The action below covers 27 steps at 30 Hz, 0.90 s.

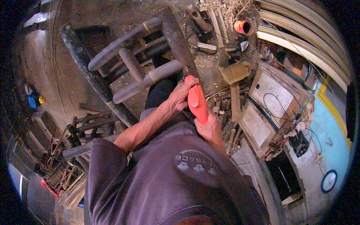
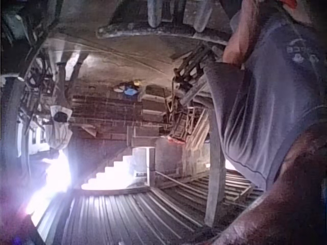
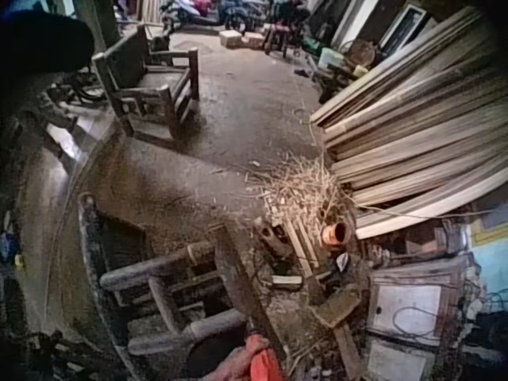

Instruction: The person uses a red electric sander to smooth the surface of a bamboo chair. They repeatedly reposition the chair to access different legs and sections, then continue sanding the frame and seat area.

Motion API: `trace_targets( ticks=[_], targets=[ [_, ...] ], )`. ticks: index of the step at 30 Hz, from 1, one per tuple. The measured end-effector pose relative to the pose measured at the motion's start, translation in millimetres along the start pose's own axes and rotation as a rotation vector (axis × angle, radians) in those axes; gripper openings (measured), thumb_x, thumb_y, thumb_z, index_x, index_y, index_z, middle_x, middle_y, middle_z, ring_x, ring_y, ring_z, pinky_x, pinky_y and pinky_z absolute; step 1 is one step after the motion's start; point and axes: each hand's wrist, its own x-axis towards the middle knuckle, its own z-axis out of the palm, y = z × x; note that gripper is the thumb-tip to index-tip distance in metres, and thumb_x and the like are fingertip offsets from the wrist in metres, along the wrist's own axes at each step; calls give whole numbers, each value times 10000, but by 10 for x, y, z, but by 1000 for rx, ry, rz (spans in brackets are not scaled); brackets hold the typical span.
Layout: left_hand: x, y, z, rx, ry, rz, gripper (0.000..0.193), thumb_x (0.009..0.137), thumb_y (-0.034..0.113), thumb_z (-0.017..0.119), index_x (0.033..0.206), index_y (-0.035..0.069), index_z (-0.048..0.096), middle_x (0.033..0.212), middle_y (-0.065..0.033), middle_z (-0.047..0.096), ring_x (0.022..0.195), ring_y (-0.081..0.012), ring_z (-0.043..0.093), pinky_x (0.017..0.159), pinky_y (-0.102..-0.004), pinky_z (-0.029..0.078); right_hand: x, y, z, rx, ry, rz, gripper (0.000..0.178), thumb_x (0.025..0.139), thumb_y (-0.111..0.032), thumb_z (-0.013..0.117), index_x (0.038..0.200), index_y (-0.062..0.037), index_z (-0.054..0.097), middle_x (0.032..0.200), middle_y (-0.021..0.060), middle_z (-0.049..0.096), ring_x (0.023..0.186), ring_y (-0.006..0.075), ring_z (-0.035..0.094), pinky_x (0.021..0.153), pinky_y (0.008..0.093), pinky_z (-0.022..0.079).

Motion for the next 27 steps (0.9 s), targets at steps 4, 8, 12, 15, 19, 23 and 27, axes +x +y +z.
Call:
trace_targets(
  ticks=[4,8,12,15,19,23,27],
  targets=[
    [154,-57,-159,19,-9,-55,359,855,344,667,988,28,562,882,-59,606,756,-168,607,691,-345,536,33,-2,-11,-28,-22,37,446,727,-132,647,1161,-65,569,1016,221,637,975,424,594,824,452,492],
    [194,-65,-242,-1,-29,-32,390,854,388,663,1005,37,582,884,-74,649,764,-194,640,725,-355,552,72,-125,-63,-52,-94,76,509,745,-147,639,1238,-101,521,1041,217,633,994,423,589,827,468,489],
    [32,52,-165,26,-15,-74,371,867,382,649,989,37,592,863,-69,654,735,-187,641,689,-346,553,115,-187,-123,-105,-193,115,571,757,-149,631,1304,-138,468,1100,207,621,1023,419,584,831,475,485],
    [49,9,-139,-41,55,-87,354,876,357,644,967,21,585,843,-58,615,730,-164,601,672,-329,527,163,-209,-171,-108,-244,100,576,764,-151,628,1315,-145,459,1113,202,618,1030,418,583,830,476,484],
    [47,-29,-99,-83,79,-68,378,866,364,654,952,0,598,856,-74,627,732,-177,607,665,-330,524,254,-222,-242,-36,-288,130,564,772,-156,623,1312,-147,461,1111,199,619,1030,418,584,826,476,484],
    [51,21,17,-73,135,-78,372,860,379,636,961,22,606,838,-76,659,692,-194,639,658,-346,553,361,-194,-326,7,-324,154,552,781,-160,619,1310,-148,463,1110,196,620,1029,418,585,823,476,483],
    [129,73,101,-83,171,-66,369,856,371,639,941,13,607,830,-82,659,686,-199,639,654,-347,552,515,-227,-408,21,-334,166,539,779,-157,616,1298,-148,471,1089,198,626,1015,420,590,818,476,484]
  ],
)
